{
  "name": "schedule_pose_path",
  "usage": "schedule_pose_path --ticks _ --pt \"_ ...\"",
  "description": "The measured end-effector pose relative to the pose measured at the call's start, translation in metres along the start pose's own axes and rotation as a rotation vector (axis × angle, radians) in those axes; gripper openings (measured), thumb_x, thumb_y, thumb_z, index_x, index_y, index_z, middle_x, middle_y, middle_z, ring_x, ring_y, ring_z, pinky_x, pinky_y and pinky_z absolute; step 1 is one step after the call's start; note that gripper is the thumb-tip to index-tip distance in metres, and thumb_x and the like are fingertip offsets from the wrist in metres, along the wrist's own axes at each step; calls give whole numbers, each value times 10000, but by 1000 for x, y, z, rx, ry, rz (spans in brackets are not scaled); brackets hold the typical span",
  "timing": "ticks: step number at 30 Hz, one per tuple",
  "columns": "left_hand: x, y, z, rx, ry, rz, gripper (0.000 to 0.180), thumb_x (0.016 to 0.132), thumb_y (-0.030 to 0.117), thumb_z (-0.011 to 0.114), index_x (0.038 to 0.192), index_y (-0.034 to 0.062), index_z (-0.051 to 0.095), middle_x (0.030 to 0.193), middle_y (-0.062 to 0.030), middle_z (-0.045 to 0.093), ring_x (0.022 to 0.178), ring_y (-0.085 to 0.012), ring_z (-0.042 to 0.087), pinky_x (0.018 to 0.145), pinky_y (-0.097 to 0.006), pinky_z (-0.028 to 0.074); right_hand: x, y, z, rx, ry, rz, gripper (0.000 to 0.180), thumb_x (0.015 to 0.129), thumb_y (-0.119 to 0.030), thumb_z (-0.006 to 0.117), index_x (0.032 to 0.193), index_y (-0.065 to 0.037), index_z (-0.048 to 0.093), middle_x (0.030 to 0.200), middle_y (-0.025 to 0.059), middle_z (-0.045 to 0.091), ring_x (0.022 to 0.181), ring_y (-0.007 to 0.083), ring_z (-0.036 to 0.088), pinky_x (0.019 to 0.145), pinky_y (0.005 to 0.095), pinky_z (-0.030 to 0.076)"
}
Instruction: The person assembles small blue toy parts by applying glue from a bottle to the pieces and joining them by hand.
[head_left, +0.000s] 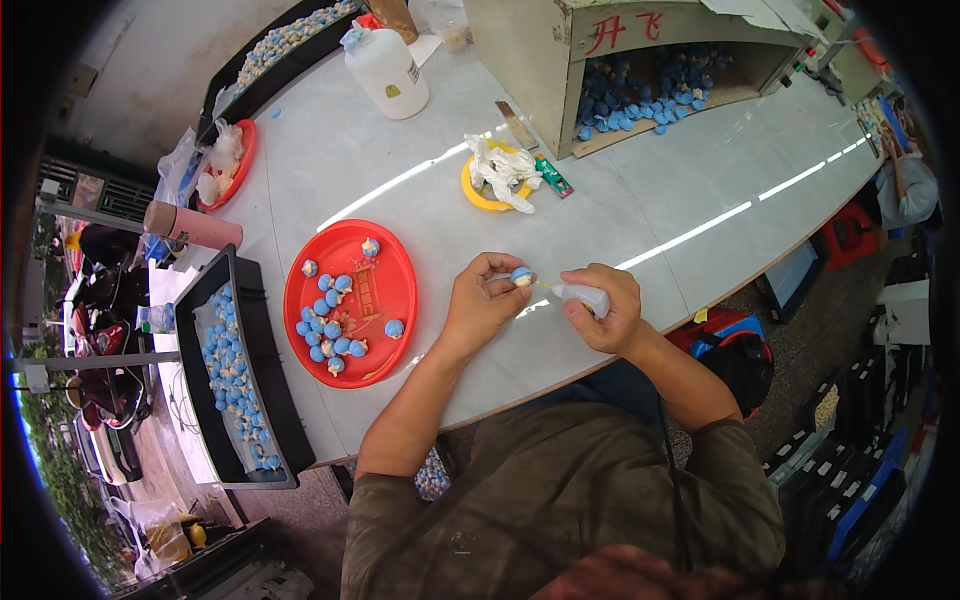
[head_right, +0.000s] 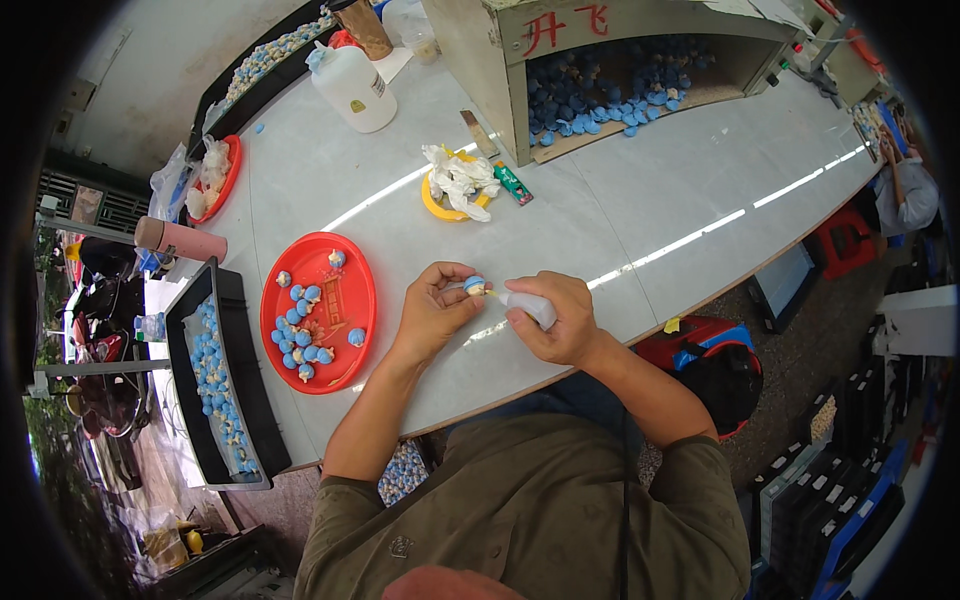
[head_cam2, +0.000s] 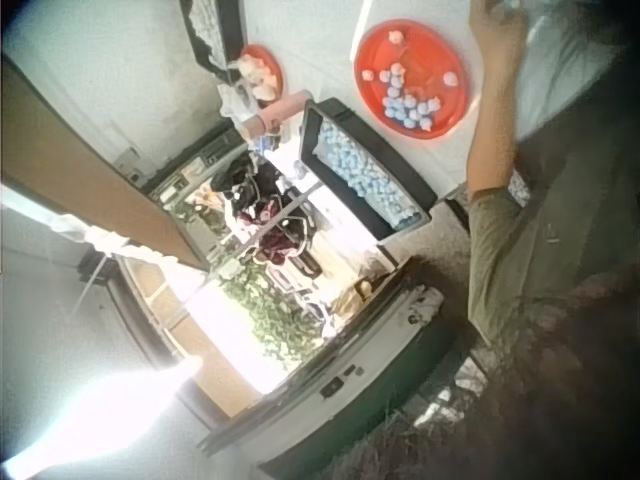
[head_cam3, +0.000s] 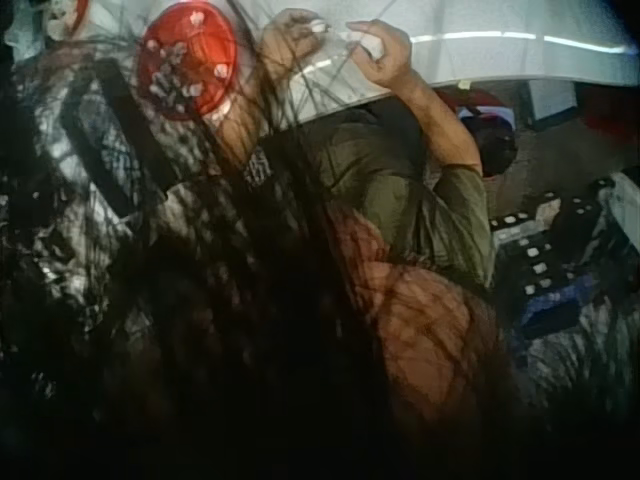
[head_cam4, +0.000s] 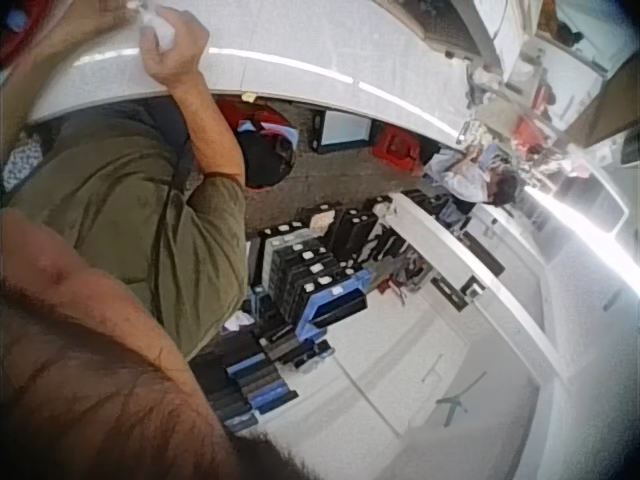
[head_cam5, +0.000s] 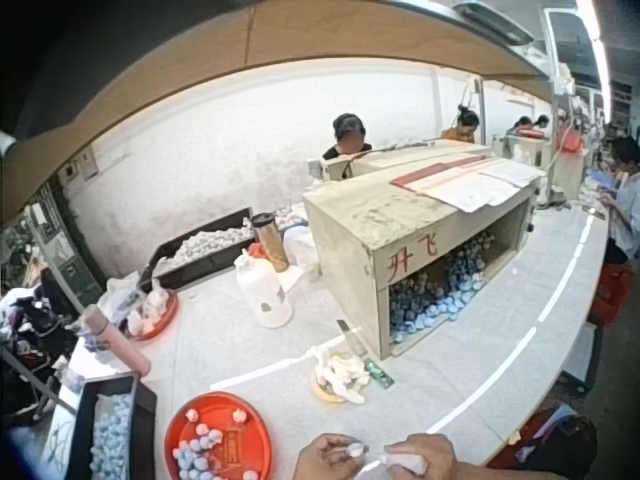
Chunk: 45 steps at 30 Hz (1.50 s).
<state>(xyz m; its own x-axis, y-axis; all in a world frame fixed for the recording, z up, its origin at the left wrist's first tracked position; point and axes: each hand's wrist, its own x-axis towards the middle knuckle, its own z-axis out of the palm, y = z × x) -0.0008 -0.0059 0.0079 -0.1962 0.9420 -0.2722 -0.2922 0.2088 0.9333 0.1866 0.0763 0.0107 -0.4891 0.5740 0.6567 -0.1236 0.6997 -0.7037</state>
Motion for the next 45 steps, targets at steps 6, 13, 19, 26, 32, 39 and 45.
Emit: schedule_pose_path --ticks 6,13,19,26,32,39,45 --pt "0 -3 1 32 -27 41 336 818 -83 645 1113 -19 497 1094 -133 614 1027 -167 624 820 -260 528 2 2 7 -32 -26 -17 254 718 -29 698 958 7 625 665 119 593 520 246 557 486 326 426" --pt "0 -3 1 26 -21 41 333 827 -81 634 1120 -24 486 1107 -140 602 1043 -178 624 843 -262 524 1 2 6 -35 -21 12 237 720 -26 700 942 1 623 671 120 600 525 249 565 489 330 432" --pt "1 -3 0 5 -27 39 342 825 -91 631 1124 -37 475 1140 -152 564 1077 -208 621 875 -273 522 2 3 5 -22 6 31 220 735 -23 689 943 4 620 669 126 603 539 252 580 503 327 444" --pt "3 -5 -4 -91 -40 22 360 830 -90 643 1141 -37 470 1139 -152 557 1114 -242 613 902 -278 523 -7 0 -16 73 47 226 282 834 -68 616 1095 37 591 878 114 649 742 154 610 626 286 472" --pt "1 7 -6 -255 -75 -191 369 848 -17 673 1175 -3 501 1139 -133 572 1096 -254 624 877 -278 538 -1 13 -64 100 160 579 318 893 -50 610 1185 39 521 1042 73 629 1043 145 579 912 271 451" --pt "0 11 -4 -217 -112 -232 324 866 89 691 1149 47 539 1134 -103 648 1072 -217 635 842 -276 528 -2 84 -179 -398 509 587 271 821 -90 706 1052 -3 595 886 36 637 812 137 555 742 290 461" --pt "-1 12 -6 -212 -60 -288 302 876 112 686 1129 43 538 1086 -96 662 1022 -202 650 813 -265 529 -11 103 -191 -706 528 657 327 782 -112 743 1048 13 601 885 82 638 812 167 569 752 304 475"
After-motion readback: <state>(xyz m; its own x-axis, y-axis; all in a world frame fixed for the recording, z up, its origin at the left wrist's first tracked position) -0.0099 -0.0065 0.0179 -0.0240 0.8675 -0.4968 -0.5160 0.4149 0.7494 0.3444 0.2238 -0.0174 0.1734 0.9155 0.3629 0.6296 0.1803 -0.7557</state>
